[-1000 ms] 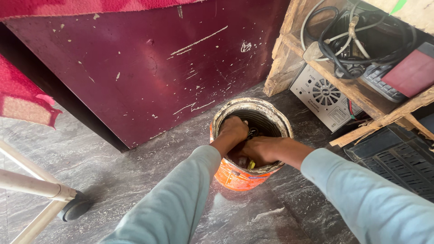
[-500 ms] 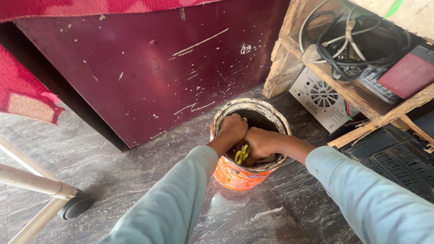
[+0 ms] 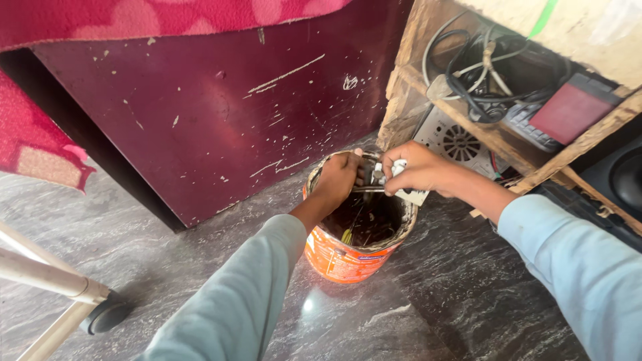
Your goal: The person repairs the wiring of a red machine, handling yellow wires and a small electrical component, using a screwdriver and pliers to work on the part mounted inside the machine housing. They then carry an orange bucket holding parts and hardware across the workshop, rummage through its contents, and set it down on the floor.
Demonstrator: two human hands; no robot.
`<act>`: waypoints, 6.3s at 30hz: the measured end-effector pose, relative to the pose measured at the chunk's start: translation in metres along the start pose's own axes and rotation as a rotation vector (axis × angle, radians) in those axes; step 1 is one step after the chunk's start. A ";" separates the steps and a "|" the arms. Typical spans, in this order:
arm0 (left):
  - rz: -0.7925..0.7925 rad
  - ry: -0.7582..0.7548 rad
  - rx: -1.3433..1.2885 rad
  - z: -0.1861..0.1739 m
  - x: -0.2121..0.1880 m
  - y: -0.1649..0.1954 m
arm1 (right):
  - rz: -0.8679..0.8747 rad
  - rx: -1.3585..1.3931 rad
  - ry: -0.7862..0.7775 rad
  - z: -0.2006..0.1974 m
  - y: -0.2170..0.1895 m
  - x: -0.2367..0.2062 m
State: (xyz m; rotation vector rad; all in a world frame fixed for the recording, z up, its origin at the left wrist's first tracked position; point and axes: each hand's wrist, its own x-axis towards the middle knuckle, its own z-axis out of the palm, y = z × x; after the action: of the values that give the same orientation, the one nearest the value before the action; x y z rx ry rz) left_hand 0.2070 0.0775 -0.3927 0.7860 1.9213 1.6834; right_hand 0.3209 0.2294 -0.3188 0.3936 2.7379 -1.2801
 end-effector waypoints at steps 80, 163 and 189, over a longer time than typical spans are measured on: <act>0.547 0.499 1.734 0.006 -0.019 0.018 | 0.194 0.123 0.278 0.038 0.066 -0.023; -0.329 -0.197 0.981 0.097 0.073 0.055 | 0.343 1.058 0.473 0.166 0.126 0.007; -0.070 -0.282 0.925 0.102 0.035 0.013 | 0.589 0.435 -0.062 0.124 0.133 -0.015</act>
State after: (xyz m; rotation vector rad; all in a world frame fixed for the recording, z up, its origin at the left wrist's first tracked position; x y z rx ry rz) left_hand 0.2517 0.1765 -0.3930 1.1665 2.4377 0.5184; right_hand 0.3686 0.2137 -0.4940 1.0719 2.0224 -1.6323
